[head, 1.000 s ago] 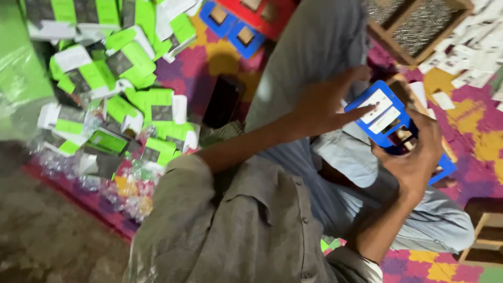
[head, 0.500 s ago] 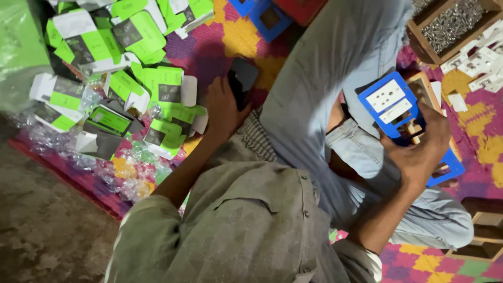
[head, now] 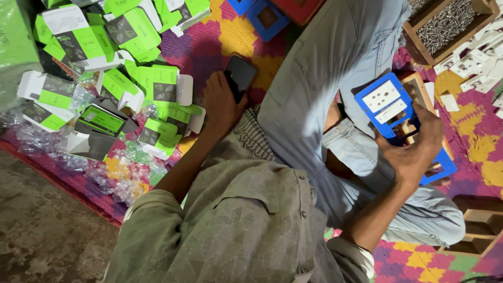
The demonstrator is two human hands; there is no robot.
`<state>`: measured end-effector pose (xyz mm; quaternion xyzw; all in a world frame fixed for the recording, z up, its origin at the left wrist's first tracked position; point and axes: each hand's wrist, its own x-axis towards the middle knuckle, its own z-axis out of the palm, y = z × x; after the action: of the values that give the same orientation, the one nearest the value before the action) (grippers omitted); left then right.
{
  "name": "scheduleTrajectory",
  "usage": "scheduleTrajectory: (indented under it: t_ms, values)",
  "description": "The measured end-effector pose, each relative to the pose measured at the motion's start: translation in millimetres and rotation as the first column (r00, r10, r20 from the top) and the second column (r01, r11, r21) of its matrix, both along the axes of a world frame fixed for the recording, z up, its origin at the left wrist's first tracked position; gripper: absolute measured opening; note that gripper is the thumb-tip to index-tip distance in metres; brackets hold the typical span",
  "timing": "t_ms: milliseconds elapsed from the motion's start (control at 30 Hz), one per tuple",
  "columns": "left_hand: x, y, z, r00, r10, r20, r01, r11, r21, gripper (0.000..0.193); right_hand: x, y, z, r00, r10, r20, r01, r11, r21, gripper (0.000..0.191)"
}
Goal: The person sits on the floor and assembles white electrical socket modules into a blue plastic frame. They pick up each module, align it into a slot, and press it into place, repeating this process for multiple modules.
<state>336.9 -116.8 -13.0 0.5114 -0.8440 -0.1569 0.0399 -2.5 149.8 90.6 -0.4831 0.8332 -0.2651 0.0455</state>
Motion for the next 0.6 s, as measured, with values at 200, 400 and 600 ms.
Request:
scheduleTrajectory:
  t_ms: [200, 400, 600]
  values:
    - [1, -4, -8, 0.999, 0.016, -0.041, -0.017, 1.0, -0.024, 0.091, 1, -2, 5, 0.999, -0.029, 0.015, 0.029, 0.999, 0.023, 0.071]
    - [2, -3, -10, 0.998, 0.039, -0.058, -0.038, 0.999, 0.023, 0.09, 1, -2, 8, 1.0, -0.007, -0.004, 0.007, 0.999, 0.04, 0.072]
    - [1, -3, -4, 0.996, 0.036, -0.086, -0.034, 0.999, 0.032, 0.088, 2, -4, 8, 1.0, -0.008, -0.003, 0.008, 1.0, 0.027, 0.071]
